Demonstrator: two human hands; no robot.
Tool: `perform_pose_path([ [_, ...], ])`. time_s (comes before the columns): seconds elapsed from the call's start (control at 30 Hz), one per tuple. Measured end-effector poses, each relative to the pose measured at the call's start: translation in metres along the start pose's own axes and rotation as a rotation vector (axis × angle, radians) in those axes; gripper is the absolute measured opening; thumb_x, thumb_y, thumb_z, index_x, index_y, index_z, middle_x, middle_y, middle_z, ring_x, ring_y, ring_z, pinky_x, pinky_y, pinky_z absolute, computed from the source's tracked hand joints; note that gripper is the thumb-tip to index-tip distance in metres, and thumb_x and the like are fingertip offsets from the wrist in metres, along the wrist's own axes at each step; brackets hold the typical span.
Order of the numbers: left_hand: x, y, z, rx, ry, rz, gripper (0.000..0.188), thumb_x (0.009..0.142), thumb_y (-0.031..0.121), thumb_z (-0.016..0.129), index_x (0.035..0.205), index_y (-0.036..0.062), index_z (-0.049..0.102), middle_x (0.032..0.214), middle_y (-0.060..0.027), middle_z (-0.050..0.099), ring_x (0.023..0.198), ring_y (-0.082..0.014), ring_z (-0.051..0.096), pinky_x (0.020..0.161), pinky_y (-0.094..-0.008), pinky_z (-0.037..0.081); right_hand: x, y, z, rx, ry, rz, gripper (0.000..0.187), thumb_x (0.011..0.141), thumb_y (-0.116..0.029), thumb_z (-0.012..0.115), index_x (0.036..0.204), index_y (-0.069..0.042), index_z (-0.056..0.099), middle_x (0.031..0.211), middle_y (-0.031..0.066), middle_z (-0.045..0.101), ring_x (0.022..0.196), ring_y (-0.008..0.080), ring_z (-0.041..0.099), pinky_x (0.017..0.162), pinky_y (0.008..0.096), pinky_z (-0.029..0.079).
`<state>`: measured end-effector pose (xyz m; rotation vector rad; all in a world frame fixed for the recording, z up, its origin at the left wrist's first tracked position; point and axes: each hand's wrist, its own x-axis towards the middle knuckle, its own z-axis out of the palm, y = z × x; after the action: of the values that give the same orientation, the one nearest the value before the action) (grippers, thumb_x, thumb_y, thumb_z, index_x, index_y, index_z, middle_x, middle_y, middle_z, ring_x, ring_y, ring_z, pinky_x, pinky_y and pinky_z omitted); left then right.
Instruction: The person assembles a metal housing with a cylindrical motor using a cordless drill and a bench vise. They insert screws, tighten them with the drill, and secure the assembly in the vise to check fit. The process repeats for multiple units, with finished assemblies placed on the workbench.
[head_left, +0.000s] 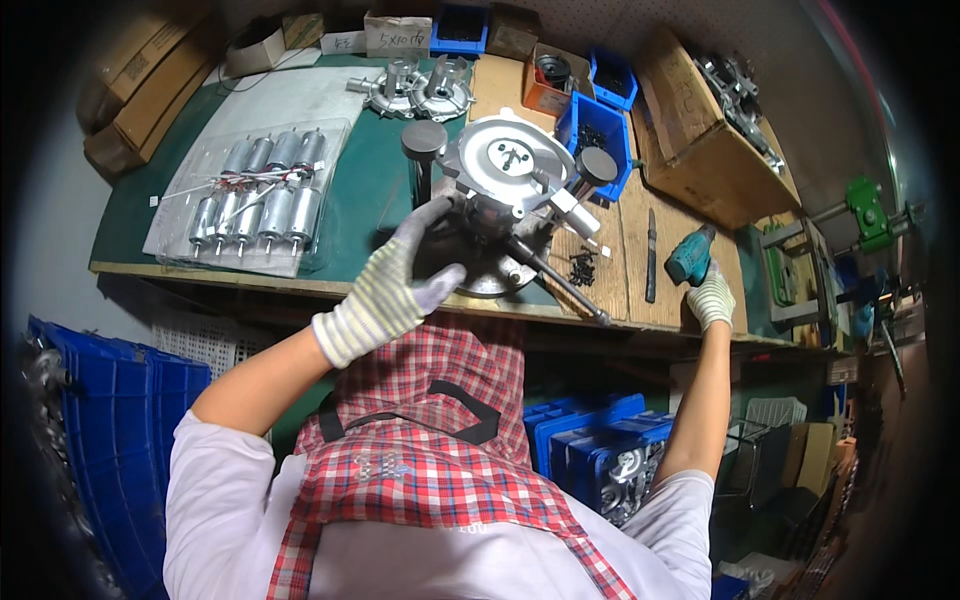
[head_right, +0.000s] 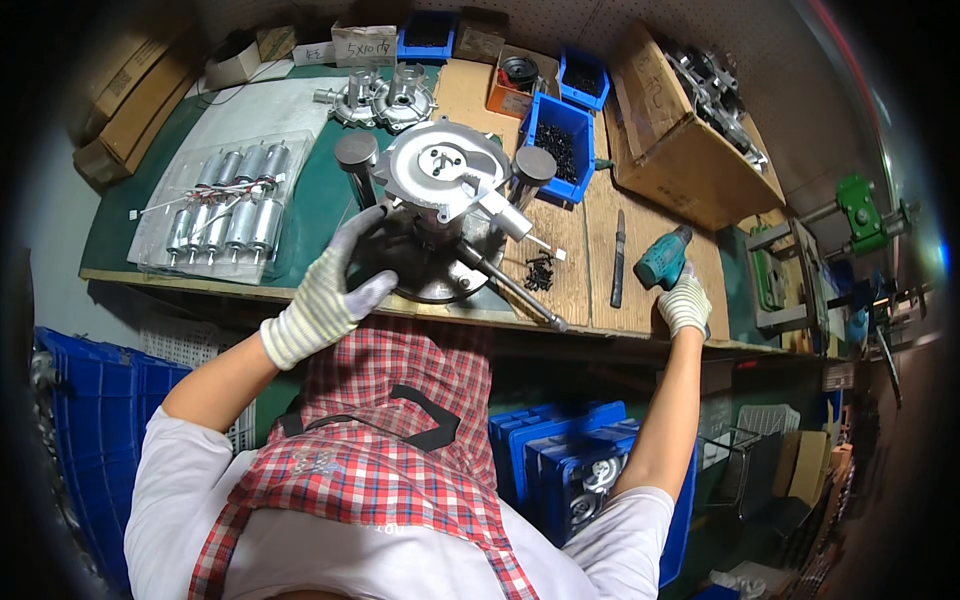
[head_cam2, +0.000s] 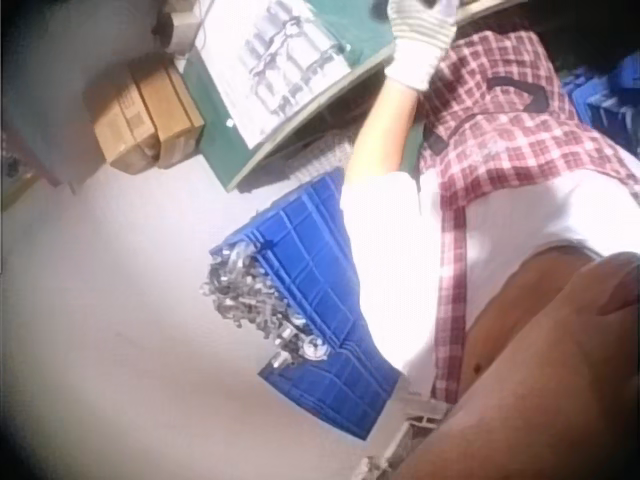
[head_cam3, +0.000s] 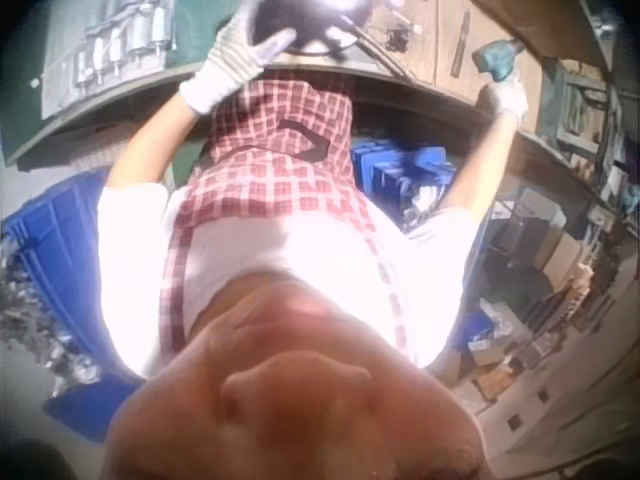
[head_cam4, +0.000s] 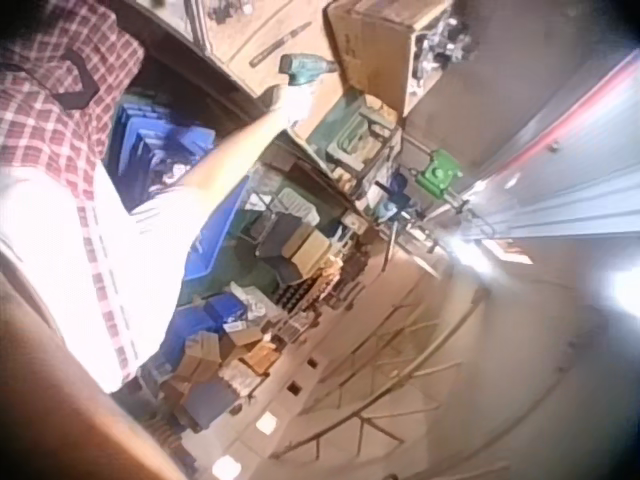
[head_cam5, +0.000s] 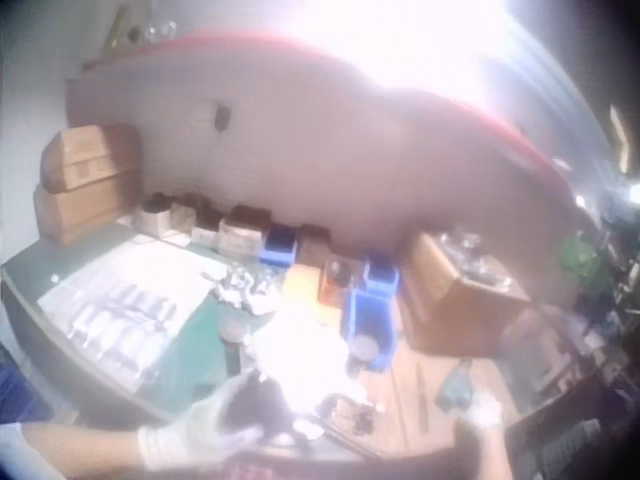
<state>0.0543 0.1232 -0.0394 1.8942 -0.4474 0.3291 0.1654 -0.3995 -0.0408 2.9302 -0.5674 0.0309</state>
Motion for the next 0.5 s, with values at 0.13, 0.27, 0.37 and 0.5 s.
perform_pose_path([
  [0.13, 0.0, 0.021, -0.037, -0.121, 0.069, -0.073, 0.035, 0.094, 0.008, 0.066, 0.128, 0.0012, 0.056, 0.113, -0.0109, 0.069, 0.105, -0.0174, 0.066, 0.098, -0.0323, 0.051, -0.009, -0.008, -0.022, 0.11, 0.046, 0.001, 0.073, 0.077, -0.024, 0.074, 0.144, -0.011, 0.047, 0.119, 0.0231, 0.068, 0.105, 0.0374, 0.067, 0.09, 0.0453, 0.053],
  [0.27, 0.05, 0.03, -0.07, 0.052, 0.36, 0.264, 0.033, 0.093, 0.004, 0.067, 0.125, 0.0025, 0.06, 0.103, -0.0071, 0.069, 0.102, -0.0164, 0.066, 0.093, -0.0309, 0.053, -0.038, -0.025, -0.092, 0.891, 0.233, -0.504, 0.049, 0.086, -0.014, 0.071, 0.133, -0.009, 0.057, 0.115, 0.0109, 0.072, 0.096, 0.0205, 0.067, 0.083, 0.034, 0.054],
  [0.37, 0.129, 0.054, -0.076, 0.1, 0.293, 0.624, 0.046, 0.088, 0.017, 0.078, 0.128, 0.0015, 0.059, 0.112, -0.0107, 0.07, 0.104, -0.0198, 0.067, 0.093, -0.0321, 0.053, -0.075, -0.033, -0.175, 0.976, 0.164, -0.54, 0.035, 0.091, -0.016, 0.072, 0.124, -0.007, 0.063, 0.111, 0.0063, 0.071, 0.096, 0.0156, 0.066, 0.085, 0.0294, 0.054],
  [0.5, 0.183, 0.085, -0.046, 0.115, 0.046, 0.636, 0.061, 0.085, 0.028, 0.08, 0.135, 0.0049, 0.053, 0.12, -0.0148, 0.066, 0.109, -0.0251, 0.064, 0.096, -0.0368, 0.052, -0.115, -0.12, -0.264, 0.955, 0.105, -0.774, 0.036, 0.086, -0.028, 0.081, 0.111, -0.005, 0.07, 0.089, 0.0037, 0.073, 0.072, 0.0146, 0.068, 0.071, 0.0283, 0.056],
])
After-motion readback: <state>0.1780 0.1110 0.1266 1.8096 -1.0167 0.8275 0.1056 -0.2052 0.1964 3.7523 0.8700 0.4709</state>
